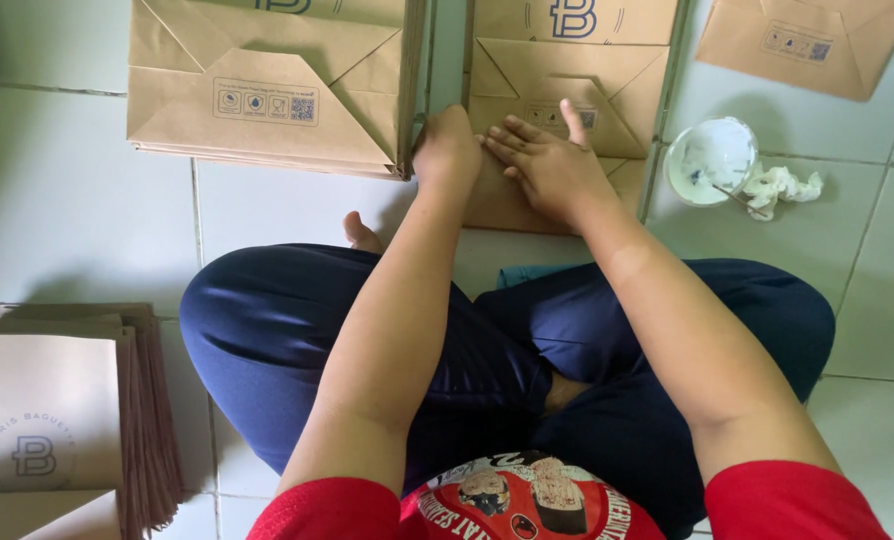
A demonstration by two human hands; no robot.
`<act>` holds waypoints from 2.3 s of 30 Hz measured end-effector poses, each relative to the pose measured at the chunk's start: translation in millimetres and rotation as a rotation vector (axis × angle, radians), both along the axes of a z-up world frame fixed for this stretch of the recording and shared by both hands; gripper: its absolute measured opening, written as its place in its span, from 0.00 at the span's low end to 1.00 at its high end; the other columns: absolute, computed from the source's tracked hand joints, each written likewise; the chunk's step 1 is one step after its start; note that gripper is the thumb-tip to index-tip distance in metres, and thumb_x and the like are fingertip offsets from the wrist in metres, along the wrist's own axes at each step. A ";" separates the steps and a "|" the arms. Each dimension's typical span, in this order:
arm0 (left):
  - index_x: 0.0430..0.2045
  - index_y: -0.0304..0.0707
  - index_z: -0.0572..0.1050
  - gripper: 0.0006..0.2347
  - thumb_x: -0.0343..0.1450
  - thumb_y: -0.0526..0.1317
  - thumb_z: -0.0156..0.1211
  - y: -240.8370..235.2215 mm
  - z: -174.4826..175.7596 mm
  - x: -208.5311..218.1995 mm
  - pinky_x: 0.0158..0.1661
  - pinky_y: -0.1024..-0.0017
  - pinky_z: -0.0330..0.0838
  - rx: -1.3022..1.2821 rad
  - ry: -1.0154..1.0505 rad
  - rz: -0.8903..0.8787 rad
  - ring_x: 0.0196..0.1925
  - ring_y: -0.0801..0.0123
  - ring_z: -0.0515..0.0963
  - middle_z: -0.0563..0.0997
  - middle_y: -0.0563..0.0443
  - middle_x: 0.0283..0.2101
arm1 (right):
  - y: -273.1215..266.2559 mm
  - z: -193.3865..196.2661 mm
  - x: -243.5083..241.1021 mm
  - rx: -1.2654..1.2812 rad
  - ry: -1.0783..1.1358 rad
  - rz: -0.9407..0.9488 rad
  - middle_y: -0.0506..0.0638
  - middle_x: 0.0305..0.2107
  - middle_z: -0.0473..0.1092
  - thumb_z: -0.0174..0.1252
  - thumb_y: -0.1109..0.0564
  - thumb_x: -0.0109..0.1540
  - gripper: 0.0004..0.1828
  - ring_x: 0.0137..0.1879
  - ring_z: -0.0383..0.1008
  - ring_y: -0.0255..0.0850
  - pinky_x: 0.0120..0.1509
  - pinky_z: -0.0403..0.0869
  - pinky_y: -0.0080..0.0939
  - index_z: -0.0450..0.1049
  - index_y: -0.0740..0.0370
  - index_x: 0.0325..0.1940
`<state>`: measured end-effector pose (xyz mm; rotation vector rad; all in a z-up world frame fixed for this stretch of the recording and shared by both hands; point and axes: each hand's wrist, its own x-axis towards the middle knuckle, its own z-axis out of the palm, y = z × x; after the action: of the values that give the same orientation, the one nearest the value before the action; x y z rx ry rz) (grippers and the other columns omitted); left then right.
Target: The person sits on the floor and assembles flat paper bags by applying glue to the edges and folding them into shape. They use a small stick to apply the adhesive from a container and press the flaps together to secure the bag structure.
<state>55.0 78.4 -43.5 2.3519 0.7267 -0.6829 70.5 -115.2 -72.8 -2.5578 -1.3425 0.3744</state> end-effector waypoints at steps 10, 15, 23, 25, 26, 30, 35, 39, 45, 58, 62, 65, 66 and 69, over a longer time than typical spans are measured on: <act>0.45 0.37 0.72 0.07 0.74 0.35 0.59 -4.8 -0.2 -0.3 0.44 0.53 0.76 -0.082 0.066 0.096 0.49 0.48 0.82 0.81 0.43 0.48 | 8.2 24.1 21.5 -0.103 0.132 -0.220 0.40 0.71 0.62 0.27 0.46 0.75 0.28 0.78 0.56 0.39 0.72 0.17 0.79 0.64 0.47 0.75; 0.48 0.38 0.70 0.11 0.74 0.37 0.61 -7.3 -17.8 2.1 0.45 0.53 0.78 -0.052 0.071 0.082 0.52 0.48 0.81 0.79 0.42 0.51 | 9.2 49.1 29.8 -0.139 0.208 -0.418 0.41 0.72 0.60 0.37 0.52 0.74 0.23 0.83 0.44 0.47 0.73 0.15 0.76 0.65 0.46 0.72; 0.48 0.39 0.68 0.13 0.73 0.40 0.63 -22.6 -2.6 -2.9 0.42 0.55 0.81 0.049 0.035 0.043 0.49 0.49 0.83 0.73 0.41 0.51 | -27.3 17.6 18.8 -0.191 0.113 -0.359 0.48 0.77 0.50 0.35 0.48 0.74 0.29 0.84 0.35 0.42 0.68 0.14 0.83 0.55 0.56 0.79; 0.49 0.38 0.65 0.19 0.71 0.43 0.68 -31.8 -4.9 -0.9 0.41 0.59 0.83 0.167 -0.063 0.005 0.50 0.48 0.83 0.69 0.37 0.54 | -37.8 19.6 14.3 -0.165 0.047 -0.332 0.49 0.78 0.49 0.37 0.49 0.73 0.29 0.84 0.36 0.37 0.69 0.16 0.83 0.55 0.57 0.79; 0.56 0.36 0.62 0.22 0.70 0.35 0.65 -37.2 -1.9 1.0 0.37 0.63 0.85 0.254 -0.181 -0.095 0.45 0.55 0.83 0.66 0.35 0.58 | -40.1 30.9 13.1 -0.233 0.156 -0.376 0.49 0.79 0.45 0.37 0.55 0.71 0.31 0.84 0.37 0.38 0.71 0.16 0.80 0.51 0.56 0.80; 0.77 0.49 0.49 0.43 0.64 0.19 0.56 -56.6 -27.7 2.1 0.61 0.51 0.74 0.225 -0.390 -0.513 0.72 0.50 0.59 0.36 0.57 0.79 | -53.6 32.6 16.6 -0.500 0.366 -0.533 0.39 0.80 0.33 0.33 0.75 0.60 0.48 0.83 0.31 0.32 0.74 0.15 0.75 0.37 0.47 0.82; 0.76 0.47 0.48 0.32 0.75 0.25 0.46 -64.2 -49.5 0.9 0.70 0.47 0.60 0.121 -0.446 -0.725 0.80 0.49 0.54 0.46 0.56 0.80 | -52.3 16.3 25.7 -0.447 0.459 -0.584 0.43 0.80 0.32 0.39 0.69 0.65 0.44 0.84 0.31 0.41 0.75 0.24 0.81 0.35 0.47 0.83; 0.77 0.49 0.48 0.35 0.73 0.23 0.49 -64.4 -56.0 9.7 0.73 0.46 0.52 0.130 -0.244 -0.836 0.80 0.56 0.52 0.48 0.57 0.80 | -59.1 -12.3 26.0 -0.417 0.274 -0.539 0.43 0.80 0.39 0.40 0.49 0.73 0.34 0.85 0.30 0.42 0.75 0.25 0.85 0.44 0.50 0.84; 0.77 0.50 0.46 0.37 0.72 0.22 0.48 -63.8 -22.0 10.5 0.75 0.51 0.45 0.073 -0.139 -0.787 0.81 0.62 0.47 0.46 0.59 0.80 | -14.2 40.5 29.5 -0.388 0.249 -0.518 0.43 0.79 0.45 0.49 0.59 0.71 0.36 0.85 0.34 0.42 0.77 0.26 0.80 0.48 0.51 0.82; 0.77 0.59 0.44 0.35 0.75 0.25 0.40 -49.4 -5.9 9.0 0.77 0.56 0.36 -0.078 -0.093 -0.750 0.82 0.66 0.41 0.42 0.66 0.80 | -61.7 -0.9 10.6 -0.594 0.327 -0.591 0.54 0.79 0.41 0.39 0.52 0.73 0.33 0.84 0.38 0.46 0.83 0.29 0.65 0.43 0.59 0.82; 0.77 0.57 0.49 0.31 0.77 0.31 0.46 -43.9 -28.2 2.0 0.76 0.52 0.43 -0.090 -0.229 -0.764 0.81 0.62 0.47 0.48 0.61 0.80 | -69.9 6.0 -1.7 -0.621 0.355 -0.595 0.59 0.78 0.44 0.40 0.53 0.73 0.33 0.82 0.44 0.51 0.80 0.49 0.61 0.45 0.65 0.81; 0.72 0.57 0.59 0.28 0.75 0.41 0.60 -40.9 -65.3 1.5 0.72 0.51 0.55 0.007 -0.428 -0.766 0.78 0.64 0.57 0.59 0.61 0.76 | -76.2 12.7 -15.5 -0.640 0.348 -0.592 0.64 0.76 0.48 0.40 0.52 0.73 0.33 0.82 0.47 0.53 0.78 0.55 0.62 0.47 0.69 0.81; 0.69 0.55 0.66 0.28 0.72 0.45 0.67 -41.3 -77.5 2.4 0.69 0.52 0.64 0.083 -0.530 -0.776 0.75 0.67 0.63 0.66 0.61 0.73 | -79.7 13.0 -21.7 -0.652 0.355 -0.609 0.65 0.75 0.50 0.39 0.51 0.73 0.34 0.82 0.48 0.54 0.78 0.56 0.62 0.47 0.70 0.80; 0.59 0.51 0.76 0.26 0.64 0.48 0.73 -42.5 -109.5 5.5 0.61 0.53 0.72 0.232 -0.713 -0.810 0.68 0.64 0.73 0.76 0.54 0.65 | -75.0 33.0 -25.9 -0.491 0.319 -0.708 0.69 0.71 0.59 0.39 0.52 0.74 0.30 0.78 0.55 0.59 0.71 0.61 0.71 0.55 0.73 0.77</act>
<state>60.5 35.8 -153.0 2.8091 -0.5106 -0.0026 44.6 -190.2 -39.8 -2.9530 -0.2022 0.9939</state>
